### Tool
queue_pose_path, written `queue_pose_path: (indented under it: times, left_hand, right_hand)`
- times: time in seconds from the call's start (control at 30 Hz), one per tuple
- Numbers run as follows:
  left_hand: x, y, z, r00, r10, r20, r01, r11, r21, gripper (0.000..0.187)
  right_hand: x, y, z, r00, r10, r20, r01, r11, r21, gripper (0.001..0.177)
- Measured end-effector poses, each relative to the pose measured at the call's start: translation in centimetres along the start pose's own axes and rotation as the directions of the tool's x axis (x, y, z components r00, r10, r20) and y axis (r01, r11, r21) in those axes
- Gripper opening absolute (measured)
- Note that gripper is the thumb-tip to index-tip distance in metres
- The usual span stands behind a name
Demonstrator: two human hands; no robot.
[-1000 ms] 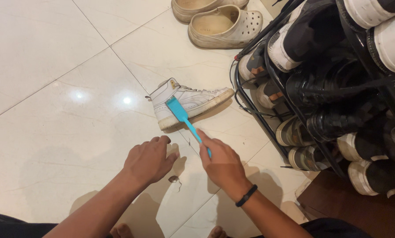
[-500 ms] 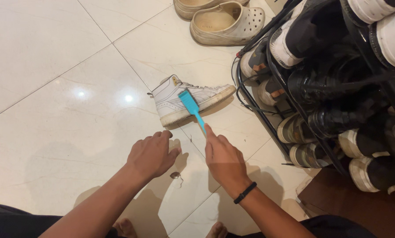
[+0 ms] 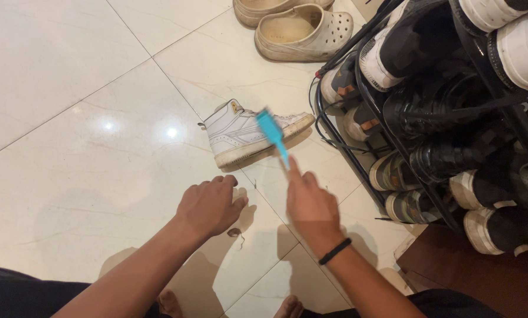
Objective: The person scrubs the upper surface of a white high-top sneaker using a blue brush. The person holds the shoe steady with their left hand while scrubbing with their right hand.
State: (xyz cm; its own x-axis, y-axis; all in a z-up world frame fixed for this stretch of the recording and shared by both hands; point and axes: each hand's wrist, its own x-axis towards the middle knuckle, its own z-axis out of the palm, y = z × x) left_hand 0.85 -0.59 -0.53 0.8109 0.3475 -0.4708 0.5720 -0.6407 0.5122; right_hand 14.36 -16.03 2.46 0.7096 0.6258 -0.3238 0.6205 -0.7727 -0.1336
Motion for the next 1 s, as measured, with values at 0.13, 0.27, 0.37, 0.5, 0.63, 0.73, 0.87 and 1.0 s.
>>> queue_pose_path:
  times: [0.13,0.27,0.37,0.5,0.63,0.73,0.87,1.0]
  left_hand:
    - [-0.1,0.4,0.1,1.0,0.013,0.011,-0.013,1.0,0.0,0.042]
    - [-0.3,0.6,0.1,1.0,0.012,0.02,-0.012,1.0,-0.003,0.041]
    - [-0.2,0.7,0.3,1.0,0.026,0.015,-0.026,1.0,-0.011,0.041]
    - [-0.3,0.8,0.4,0.998,0.057,0.002,-0.057,0.998,0.001,0.041]
    - [0.0,1.5,0.5,0.999,0.041,0.015,-0.041,0.999,-0.015,0.041]
    - [0.0,1.6,0.6,0.999,0.042,0.034,-0.042,0.999,0.002,0.041]
    - [0.1,1.7,0.7,0.999,0.038,0.038,-0.038,0.999,0.0,0.041]
    - [0.1,1.6,0.8,0.998,0.043,0.051,-0.042,0.999,-0.014,0.04]
  right_hand:
    - [-1.5,-0.8,1.6,0.996,-0.087,0.025,0.081,0.98,0.181,0.053]
    - [-1.0,-0.3,1.1,0.993,-0.109,0.033,0.095,0.951,0.294,0.048]
    - [-0.2,0.5,0.1,0.996,-0.085,-0.019,0.087,0.964,0.253,0.048]
    - [0.6,2.0,-1.5,0.993,0.001,-0.121,0.015,0.991,0.135,0.049]
    - [0.5,1.9,-0.8,0.997,0.029,-0.066,-0.019,0.989,0.146,0.051]
    - [-1.0,0.6,0.9,0.998,-0.02,0.063,0.01,0.988,0.153,0.051]
    - [-1.1,0.9,0.6,0.997,-0.074,-0.012,0.075,0.955,0.286,0.047]
    - [0.5,2.6,-1.5,0.99,-0.021,-0.142,0.061,0.959,0.278,0.046]
